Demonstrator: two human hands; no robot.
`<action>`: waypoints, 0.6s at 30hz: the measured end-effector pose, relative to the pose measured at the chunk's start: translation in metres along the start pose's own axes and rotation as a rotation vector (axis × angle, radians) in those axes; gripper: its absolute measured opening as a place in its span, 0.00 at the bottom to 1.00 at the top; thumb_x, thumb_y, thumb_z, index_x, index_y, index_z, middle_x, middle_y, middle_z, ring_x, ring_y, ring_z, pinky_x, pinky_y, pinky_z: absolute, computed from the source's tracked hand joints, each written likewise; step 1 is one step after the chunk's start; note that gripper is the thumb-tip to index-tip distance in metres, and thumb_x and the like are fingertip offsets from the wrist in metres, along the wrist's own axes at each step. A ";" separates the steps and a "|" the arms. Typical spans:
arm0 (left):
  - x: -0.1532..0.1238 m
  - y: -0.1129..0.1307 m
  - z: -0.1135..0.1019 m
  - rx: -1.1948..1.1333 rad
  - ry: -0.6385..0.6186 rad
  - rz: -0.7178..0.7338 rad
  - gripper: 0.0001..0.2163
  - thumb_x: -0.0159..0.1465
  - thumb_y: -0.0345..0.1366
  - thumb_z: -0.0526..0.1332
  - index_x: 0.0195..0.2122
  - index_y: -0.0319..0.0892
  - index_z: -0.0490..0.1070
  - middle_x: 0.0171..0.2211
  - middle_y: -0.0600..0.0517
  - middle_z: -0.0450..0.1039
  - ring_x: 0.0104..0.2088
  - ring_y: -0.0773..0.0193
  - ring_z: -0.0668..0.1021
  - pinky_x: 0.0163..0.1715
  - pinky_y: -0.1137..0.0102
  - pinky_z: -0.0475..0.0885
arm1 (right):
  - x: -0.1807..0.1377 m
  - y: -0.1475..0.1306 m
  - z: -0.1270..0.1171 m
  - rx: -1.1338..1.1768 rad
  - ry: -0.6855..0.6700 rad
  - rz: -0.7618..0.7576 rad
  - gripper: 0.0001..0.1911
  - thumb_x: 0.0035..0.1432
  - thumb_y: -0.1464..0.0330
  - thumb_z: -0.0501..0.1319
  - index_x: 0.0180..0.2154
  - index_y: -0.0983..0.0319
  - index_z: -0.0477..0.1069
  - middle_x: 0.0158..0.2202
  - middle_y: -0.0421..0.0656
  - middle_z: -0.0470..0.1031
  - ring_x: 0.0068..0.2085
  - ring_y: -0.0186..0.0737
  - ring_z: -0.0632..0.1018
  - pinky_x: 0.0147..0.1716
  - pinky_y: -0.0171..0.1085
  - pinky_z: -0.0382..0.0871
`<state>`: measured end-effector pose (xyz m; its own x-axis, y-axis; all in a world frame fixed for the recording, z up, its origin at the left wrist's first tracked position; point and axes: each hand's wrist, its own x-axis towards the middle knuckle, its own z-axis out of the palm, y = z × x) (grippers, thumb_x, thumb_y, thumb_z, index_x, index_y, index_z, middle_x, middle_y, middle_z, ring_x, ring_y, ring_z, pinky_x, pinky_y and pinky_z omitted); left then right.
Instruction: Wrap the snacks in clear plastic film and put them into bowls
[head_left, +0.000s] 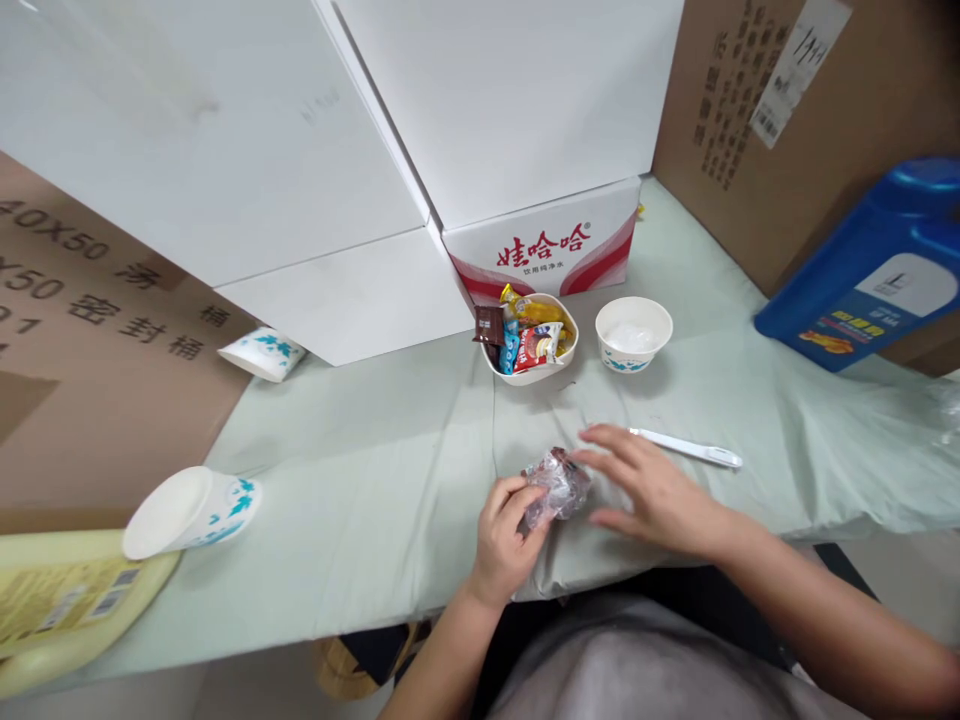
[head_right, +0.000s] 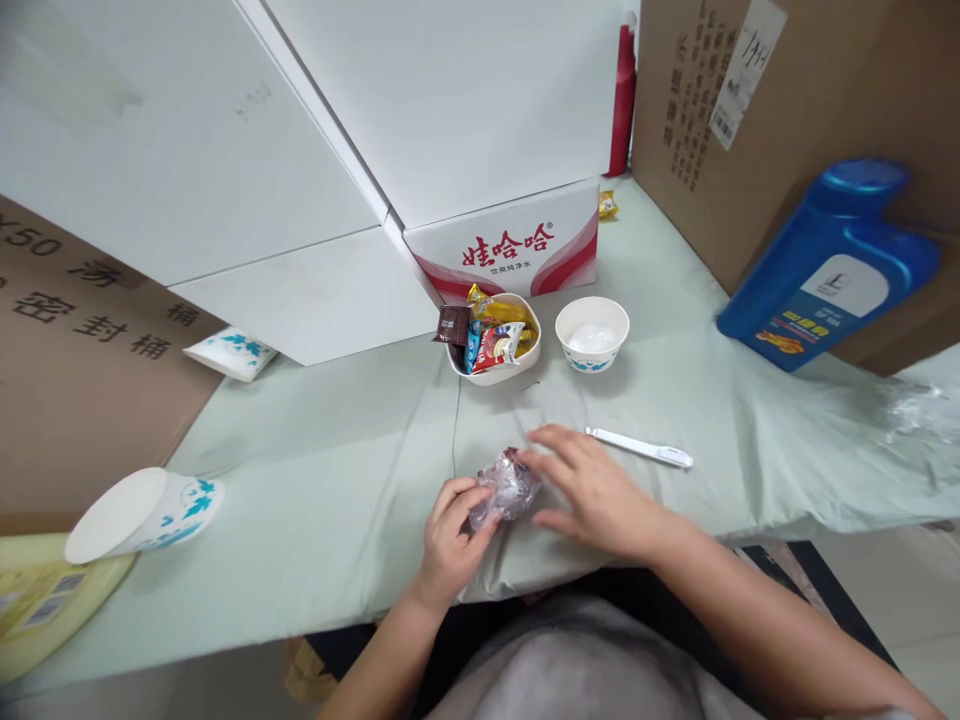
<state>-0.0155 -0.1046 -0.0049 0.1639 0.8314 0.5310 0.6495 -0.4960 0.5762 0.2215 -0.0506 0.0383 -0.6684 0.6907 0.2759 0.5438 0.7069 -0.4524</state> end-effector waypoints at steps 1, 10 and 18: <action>0.000 0.001 -0.001 -0.021 0.009 0.007 0.07 0.62 0.30 0.61 0.42 0.42 0.72 0.38 0.49 0.70 0.38 0.62 0.76 0.39 0.68 0.76 | 0.005 -0.009 0.007 0.046 -0.034 -0.067 0.34 0.57 0.61 0.65 0.62 0.60 0.59 0.64 0.53 0.60 0.65 0.53 0.60 0.59 0.53 0.62; -0.014 -0.022 -0.028 -0.178 0.391 -0.386 0.04 0.62 0.35 0.63 0.35 0.42 0.69 0.35 0.51 0.72 0.37 0.65 0.77 0.37 0.71 0.74 | 0.009 -0.004 0.015 0.292 0.334 0.181 0.07 0.66 0.69 0.53 0.41 0.59 0.69 0.38 0.45 0.77 0.38 0.39 0.77 0.39 0.40 0.73; -0.008 -0.043 -0.052 -0.309 0.568 -0.535 0.11 0.59 0.41 0.67 0.33 0.41 0.68 0.36 0.52 0.72 0.38 0.66 0.77 0.38 0.72 0.73 | -0.012 0.018 0.006 0.317 0.478 0.479 0.08 0.65 0.62 0.55 0.37 0.59 0.69 0.33 0.44 0.77 0.32 0.39 0.77 0.33 0.38 0.72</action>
<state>-0.0835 -0.1029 -0.0016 -0.5611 0.7624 0.3224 0.2875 -0.1857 0.9396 0.2364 -0.0469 0.0214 -0.0627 0.9541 0.2929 0.4994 0.2841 -0.8185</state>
